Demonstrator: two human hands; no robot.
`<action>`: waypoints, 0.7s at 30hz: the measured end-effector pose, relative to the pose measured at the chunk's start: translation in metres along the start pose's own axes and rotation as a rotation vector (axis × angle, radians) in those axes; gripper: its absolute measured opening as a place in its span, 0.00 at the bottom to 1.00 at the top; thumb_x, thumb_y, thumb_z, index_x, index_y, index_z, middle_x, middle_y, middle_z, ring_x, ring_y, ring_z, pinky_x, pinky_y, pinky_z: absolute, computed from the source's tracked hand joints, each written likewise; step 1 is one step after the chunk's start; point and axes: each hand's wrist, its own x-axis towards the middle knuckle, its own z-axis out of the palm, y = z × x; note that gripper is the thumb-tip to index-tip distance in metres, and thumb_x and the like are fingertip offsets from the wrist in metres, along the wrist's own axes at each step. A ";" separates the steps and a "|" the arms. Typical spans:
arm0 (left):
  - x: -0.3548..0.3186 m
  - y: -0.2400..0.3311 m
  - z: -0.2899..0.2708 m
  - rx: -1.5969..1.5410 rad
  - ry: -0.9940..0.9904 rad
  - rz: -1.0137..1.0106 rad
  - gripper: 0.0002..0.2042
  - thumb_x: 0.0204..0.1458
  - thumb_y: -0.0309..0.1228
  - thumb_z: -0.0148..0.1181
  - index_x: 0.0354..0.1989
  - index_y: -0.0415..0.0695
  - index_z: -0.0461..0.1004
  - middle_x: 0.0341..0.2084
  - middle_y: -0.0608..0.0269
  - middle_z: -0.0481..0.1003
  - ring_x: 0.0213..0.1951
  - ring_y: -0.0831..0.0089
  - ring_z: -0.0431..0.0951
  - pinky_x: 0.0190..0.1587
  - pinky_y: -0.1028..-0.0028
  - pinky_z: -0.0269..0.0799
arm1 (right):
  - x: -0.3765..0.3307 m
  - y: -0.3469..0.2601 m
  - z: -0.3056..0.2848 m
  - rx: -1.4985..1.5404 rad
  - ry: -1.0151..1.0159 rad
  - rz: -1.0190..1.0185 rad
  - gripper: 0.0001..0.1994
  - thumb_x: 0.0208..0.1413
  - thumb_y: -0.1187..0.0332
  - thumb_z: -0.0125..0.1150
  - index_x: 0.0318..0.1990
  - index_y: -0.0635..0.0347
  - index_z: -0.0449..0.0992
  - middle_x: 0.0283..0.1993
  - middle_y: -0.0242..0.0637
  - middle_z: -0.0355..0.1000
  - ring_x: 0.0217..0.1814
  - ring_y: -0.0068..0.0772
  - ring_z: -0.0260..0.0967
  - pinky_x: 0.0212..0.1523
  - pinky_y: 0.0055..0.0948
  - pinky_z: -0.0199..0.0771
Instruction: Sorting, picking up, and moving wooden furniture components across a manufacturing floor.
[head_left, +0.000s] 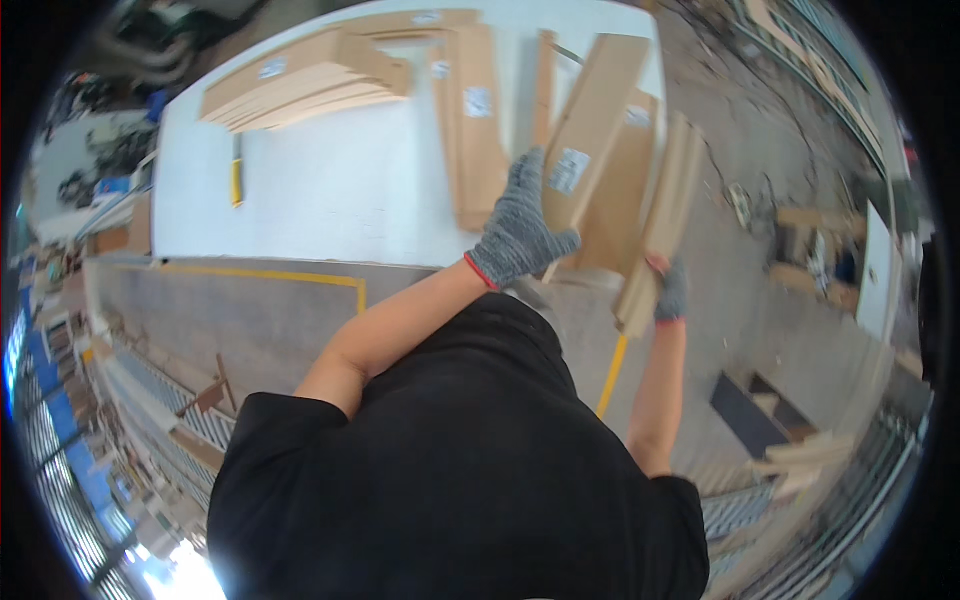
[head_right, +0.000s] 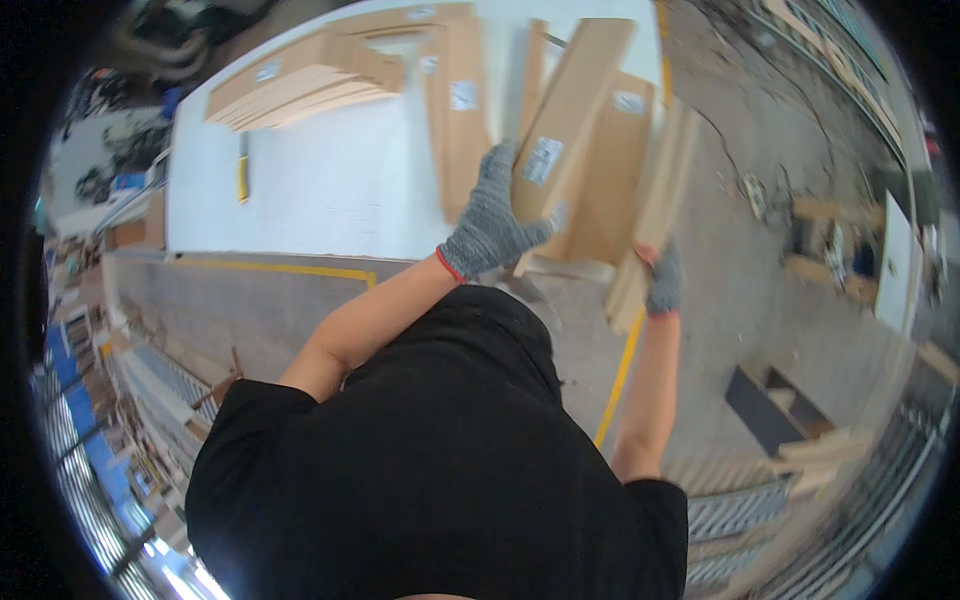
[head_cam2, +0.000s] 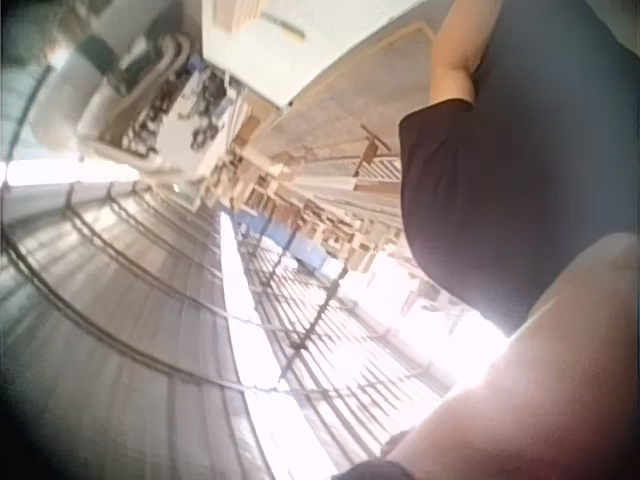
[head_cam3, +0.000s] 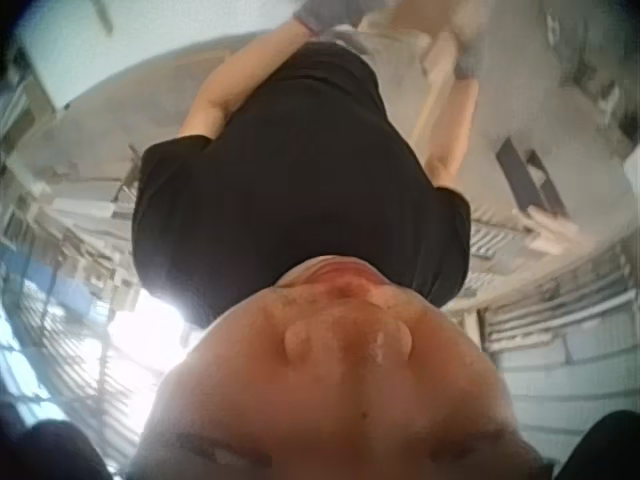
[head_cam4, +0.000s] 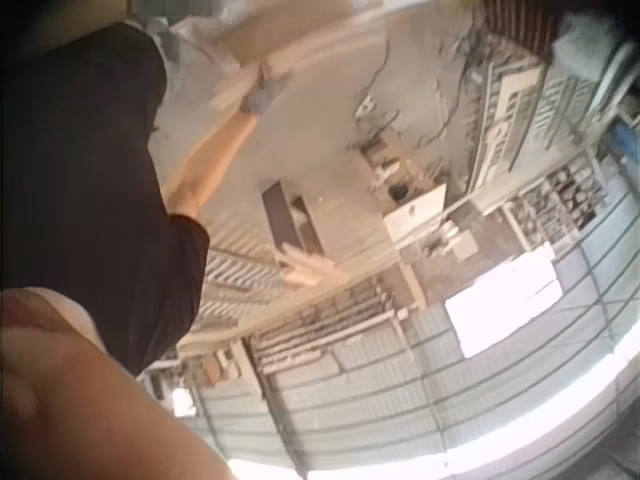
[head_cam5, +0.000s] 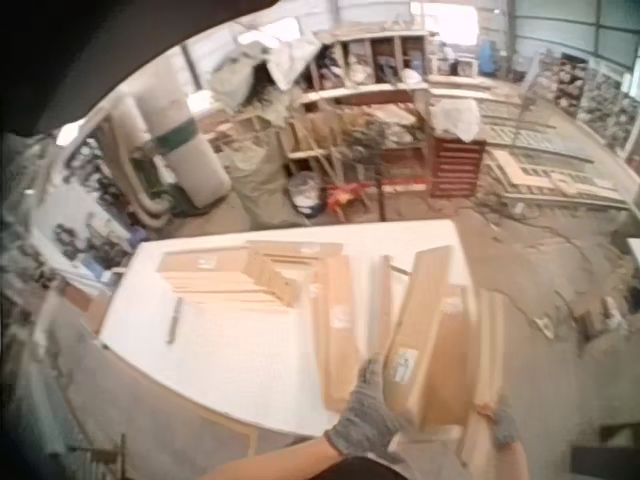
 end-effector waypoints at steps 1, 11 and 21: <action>0.000 -0.002 -0.027 0.008 0.005 0.076 0.55 0.37 0.39 0.73 0.71 0.30 0.46 0.65 0.34 0.56 0.68 0.42 0.57 0.71 0.58 0.55 | -0.010 0.006 -0.001 0.074 0.013 -0.033 0.32 0.50 0.73 0.66 0.65 0.60 0.64 0.52 0.41 0.73 0.50 0.36 0.75 0.51 0.34 0.79; 0.055 -0.094 -0.342 0.879 0.229 0.521 0.47 0.38 0.33 0.66 0.70 0.32 0.51 0.59 0.35 0.65 0.61 0.42 0.66 0.66 0.54 0.62 | -0.037 0.047 -0.062 -0.088 -0.216 0.074 0.29 0.49 0.58 0.70 0.55 0.68 0.72 0.43 0.43 0.78 0.38 0.40 0.79 0.39 0.36 0.85; 0.096 -0.167 -0.529 1.067 -0.195 0.250 0.54 0.33 0.34 0.73 0.73 0.37 0.48 0.64 0.36 0.59 0.67 0.45 0.61 0.71 0.62 0.57 | -0.118 -0.021 0.204 0.138 -0.199 -0.089 0.35 0.43 0.58 0.69 0.58 0.69 0.68 0.45 0.46 0.76 0.42 0.40 0.78 0.39 0.36 0.84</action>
